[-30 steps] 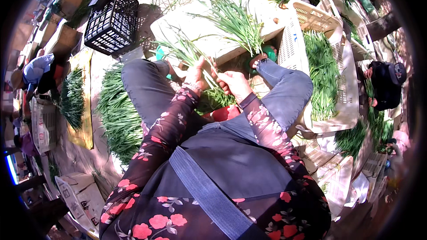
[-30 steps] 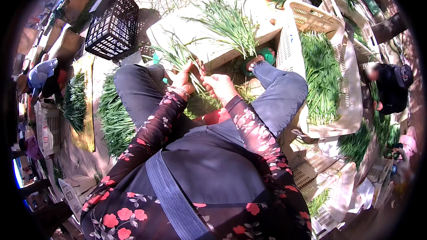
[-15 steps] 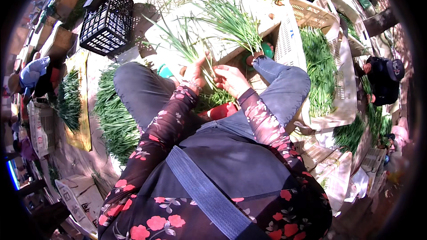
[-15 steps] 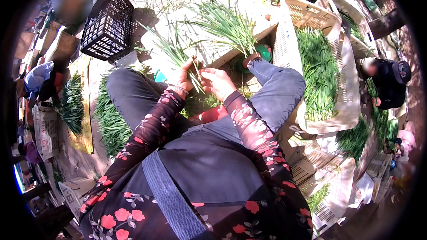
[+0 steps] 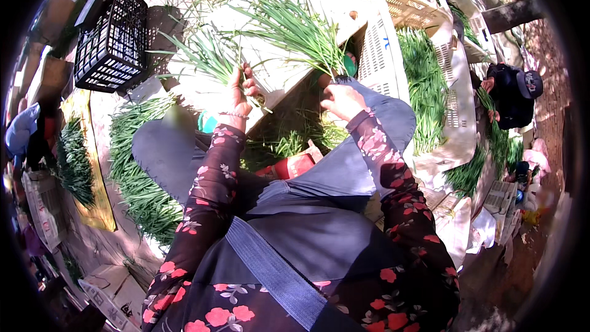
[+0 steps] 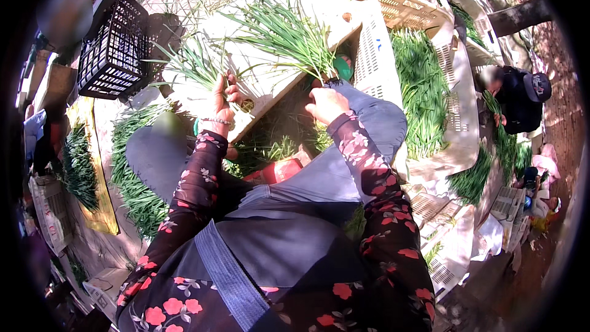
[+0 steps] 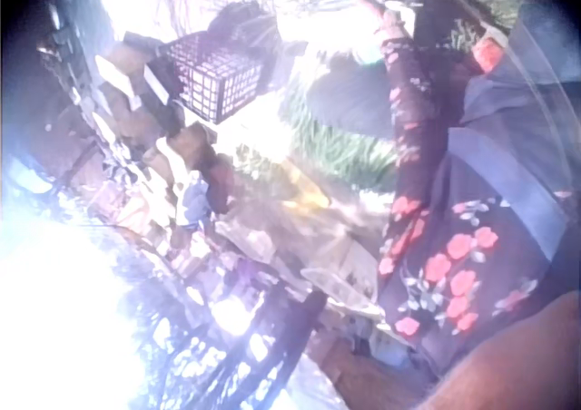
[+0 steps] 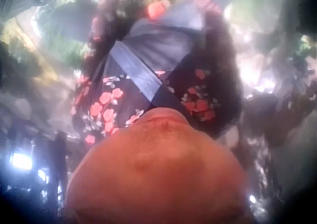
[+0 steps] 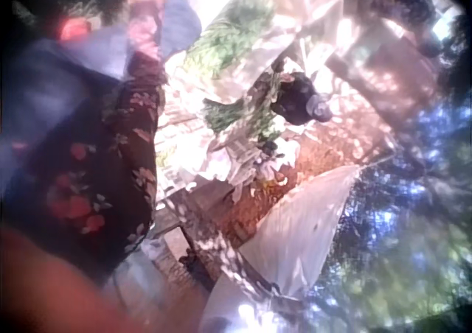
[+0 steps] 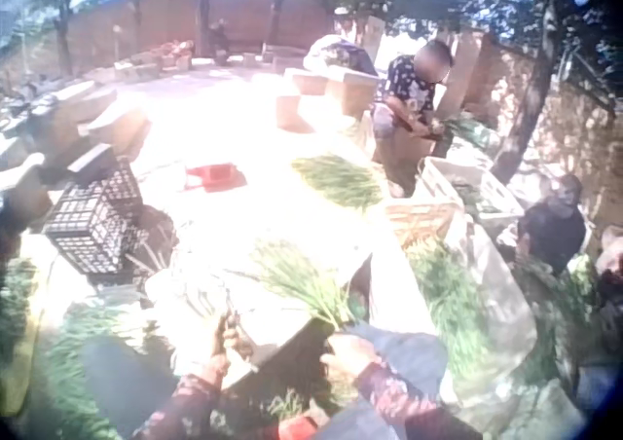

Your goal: The person picks up bunches of green plants, removes outer leaves or debris by hand, and stacks the cleaned bundles onto a pile before wrapping a large bundle in paper.

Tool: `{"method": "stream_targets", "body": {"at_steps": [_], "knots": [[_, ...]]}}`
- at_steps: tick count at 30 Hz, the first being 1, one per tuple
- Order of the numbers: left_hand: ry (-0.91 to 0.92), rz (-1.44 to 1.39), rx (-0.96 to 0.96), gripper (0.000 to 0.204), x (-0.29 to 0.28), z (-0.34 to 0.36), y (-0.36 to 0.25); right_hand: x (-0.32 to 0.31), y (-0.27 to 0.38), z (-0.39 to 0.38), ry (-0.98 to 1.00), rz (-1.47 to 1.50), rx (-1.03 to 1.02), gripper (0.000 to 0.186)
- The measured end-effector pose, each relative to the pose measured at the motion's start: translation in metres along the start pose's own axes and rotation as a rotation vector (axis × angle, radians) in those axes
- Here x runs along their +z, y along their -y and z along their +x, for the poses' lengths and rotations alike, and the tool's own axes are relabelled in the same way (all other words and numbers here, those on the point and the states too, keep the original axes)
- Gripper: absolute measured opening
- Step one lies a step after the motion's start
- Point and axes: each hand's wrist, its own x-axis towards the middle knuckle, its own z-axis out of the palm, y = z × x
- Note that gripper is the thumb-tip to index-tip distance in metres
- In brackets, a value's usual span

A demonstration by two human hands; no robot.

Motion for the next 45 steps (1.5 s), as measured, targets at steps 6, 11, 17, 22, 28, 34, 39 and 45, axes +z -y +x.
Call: {"method": "stream_targets", "body": {"at_steps": [6, 11, 17, 22, 28, 34, 39, 45], "knots": [[0.052, 0.049, 0.073, 0.024, 0.019, -0.02, 0.014, 0.034, -0.042, 0.095, -0.039, 0.682, 0.411, 0.024], [-0.139, 0.253, 0.124, 0.017, 0.018, -0.027, 0.024, 0.044, 0.045, 0.058, 0.108, 1.154, 0.042, 0.024], [-0.241, 0.371, 0.048, 0.019, -0.012, -0.022, 0.055, 0.083, 0.059, 0.013, 0.183, 1.167, 0.015, 0.018], [-0.393, 0.337, -0.18, 0.017, 0.014, -0.026, 0.056, 0.076, 0.068, -0.001, 0.37, 1.321, 0.181, 0.021], [-0.169, 0.198, -0.044, 0.017, -0.007, -0.003, 0.044, 0.076, 0.074, -0.002, 0.013, 1.426, 0.235, 0.016], [-0.259, 0.285, 0.4, 0.025, 0.036, -0.011, -0.008, 0.046, -0.011, 0.006, 0.391, 0.339, -0.37, 0.031], [-0.072, -0.137, 0.004, 0.043, 0.032, -0.017, 0.009, 0.007, -0.068, 0.103, -0.33, 0.087, 0.27, 0.041], [0.081, 0.092, 0.037, 0.022, 0.04, -0.024, 0.02, 0.023, -0.064, 0.143, 0.06, 1.019, 0.405, 0.018]]}}
